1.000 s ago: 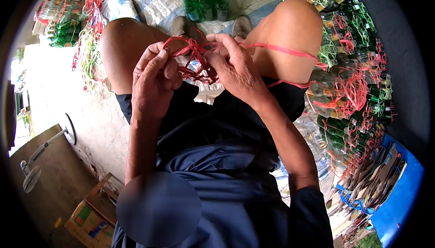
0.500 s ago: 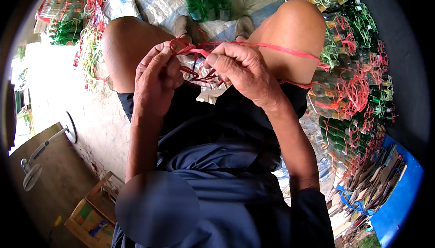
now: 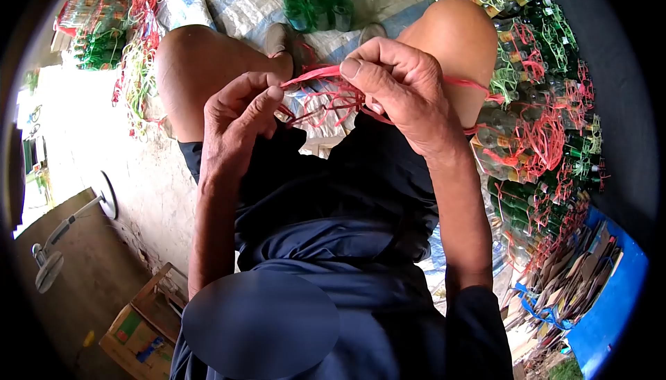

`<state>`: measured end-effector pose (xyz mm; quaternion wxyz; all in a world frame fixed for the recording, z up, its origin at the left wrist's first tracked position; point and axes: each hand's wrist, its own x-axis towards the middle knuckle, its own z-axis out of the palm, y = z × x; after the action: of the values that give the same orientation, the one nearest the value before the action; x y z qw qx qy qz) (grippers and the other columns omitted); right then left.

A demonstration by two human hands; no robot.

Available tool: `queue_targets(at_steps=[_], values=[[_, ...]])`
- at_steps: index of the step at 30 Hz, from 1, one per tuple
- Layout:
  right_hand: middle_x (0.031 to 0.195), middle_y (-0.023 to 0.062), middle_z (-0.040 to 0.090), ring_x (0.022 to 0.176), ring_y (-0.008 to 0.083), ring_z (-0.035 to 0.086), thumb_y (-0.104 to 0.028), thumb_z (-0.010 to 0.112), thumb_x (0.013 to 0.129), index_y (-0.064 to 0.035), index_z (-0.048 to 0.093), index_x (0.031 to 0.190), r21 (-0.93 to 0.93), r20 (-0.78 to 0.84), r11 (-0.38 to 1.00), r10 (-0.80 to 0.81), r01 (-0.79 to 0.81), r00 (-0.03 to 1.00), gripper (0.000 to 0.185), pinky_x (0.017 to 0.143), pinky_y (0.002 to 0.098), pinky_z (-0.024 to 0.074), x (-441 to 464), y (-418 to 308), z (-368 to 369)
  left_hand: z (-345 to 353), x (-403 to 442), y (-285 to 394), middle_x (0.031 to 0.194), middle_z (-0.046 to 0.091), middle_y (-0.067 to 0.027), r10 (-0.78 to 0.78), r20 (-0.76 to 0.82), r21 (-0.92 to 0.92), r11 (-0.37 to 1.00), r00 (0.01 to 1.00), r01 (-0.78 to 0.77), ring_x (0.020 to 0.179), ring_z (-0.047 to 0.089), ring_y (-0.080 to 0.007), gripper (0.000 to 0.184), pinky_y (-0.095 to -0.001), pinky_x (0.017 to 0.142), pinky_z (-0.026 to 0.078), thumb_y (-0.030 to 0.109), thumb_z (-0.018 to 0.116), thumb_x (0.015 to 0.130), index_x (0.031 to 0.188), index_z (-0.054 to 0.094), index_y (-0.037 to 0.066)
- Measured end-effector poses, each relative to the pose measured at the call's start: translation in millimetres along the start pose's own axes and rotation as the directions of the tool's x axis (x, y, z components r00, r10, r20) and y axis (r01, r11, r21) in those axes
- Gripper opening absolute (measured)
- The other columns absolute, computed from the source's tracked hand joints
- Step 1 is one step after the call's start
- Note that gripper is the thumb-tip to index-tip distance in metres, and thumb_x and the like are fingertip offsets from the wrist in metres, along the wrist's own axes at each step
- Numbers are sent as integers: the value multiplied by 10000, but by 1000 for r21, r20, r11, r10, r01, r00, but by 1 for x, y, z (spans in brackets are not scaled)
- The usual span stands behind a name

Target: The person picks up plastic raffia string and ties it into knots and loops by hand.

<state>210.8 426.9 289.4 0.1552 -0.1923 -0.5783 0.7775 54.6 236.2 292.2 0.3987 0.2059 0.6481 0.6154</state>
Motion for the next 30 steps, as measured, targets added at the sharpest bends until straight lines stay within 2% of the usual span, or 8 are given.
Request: queue_targets(at_steps=[4,11,15,19,22,25,28,30], values=[[799,-57,618,681,1,516,-134,683,993,-23,703,1064,0,-5,992,-123,123,992,134,554,152,386,8,-3,-3,-5,-2,10,776,600,61,31,-26,60,998,999,-29,659,474,-14,167,-194,579,377,163,706,1009,996,728,-2],[939,-2,668,788,14,621,-71,625,958,6,668,1165,-55,-10,972,-228,227,974,224,640,183,550,18,-26,-6,-18,-12,13,726,606,9,86,101,-164,984,991,-69,563,485,-46,202,-203,518,357,189,707,1004,983,698,-11],[966,-3,662,819,15,614,-30,620,955,3,668,1174,-236,3,931,-288,280,958,227,623,181,552,24,-32,-6,-14,-26,24,736,616,-32,104,152,-265,962,983,-61,536,478,-65,201,-220,496,355,162,689,1007,960,665,-32],[986,5,675,874,56,641,-12,605,967,-1,679,1165,-316,31,867,-396,385,918,212,759,221,554,34,-31,-17,-12,-43,31,730,628,-56,36,125,-337,941,991,9,500,479,-71,197,-219,476,363,152,713,966,959,654,-36],[1019,27,693,931,58,627,-34,600,1018,36,675,1162,-440,-34,833,-387,334,921,177,863,219,497,34,-36,-19,-17,-53,38,724,646,-102,58,186,-379,925,981,18,474,510,-91,233,-229,432,364,170,733,928,902,628,-36],[1032,21,699,938,56,630,-40,593,1037,33,687,1166,-514,-49,777,-449,363,892,176,883,227,519,39,-38,-25,-19,-66,45,716,645,-120,67,196,-368,930,978,10,478,550,-113,241,-241,422,385,153,752,906,873,619,-44],[1051,39,705,952,78,641,-94,593,1053,35,683,1198,-445,-74,817,-441,366,895,214,930,281,551,46,-35,-51,-13,-60,42,543,602,-39,272,213,-233,947,938,-222,607,473,-128,294,-303,605,411,306,751,926,839,602,68],[1074,54,704,959,95,649,-119,591,1059,35,681,1211,-336,-105,850,-462,406,881,234,948,312,560,51,-32,-64,-21,-61,37,566,611,-11,303,223,-219,942,927,-256,709,466,-142,256,-383,785,438,309,738,941,879,603,100]])
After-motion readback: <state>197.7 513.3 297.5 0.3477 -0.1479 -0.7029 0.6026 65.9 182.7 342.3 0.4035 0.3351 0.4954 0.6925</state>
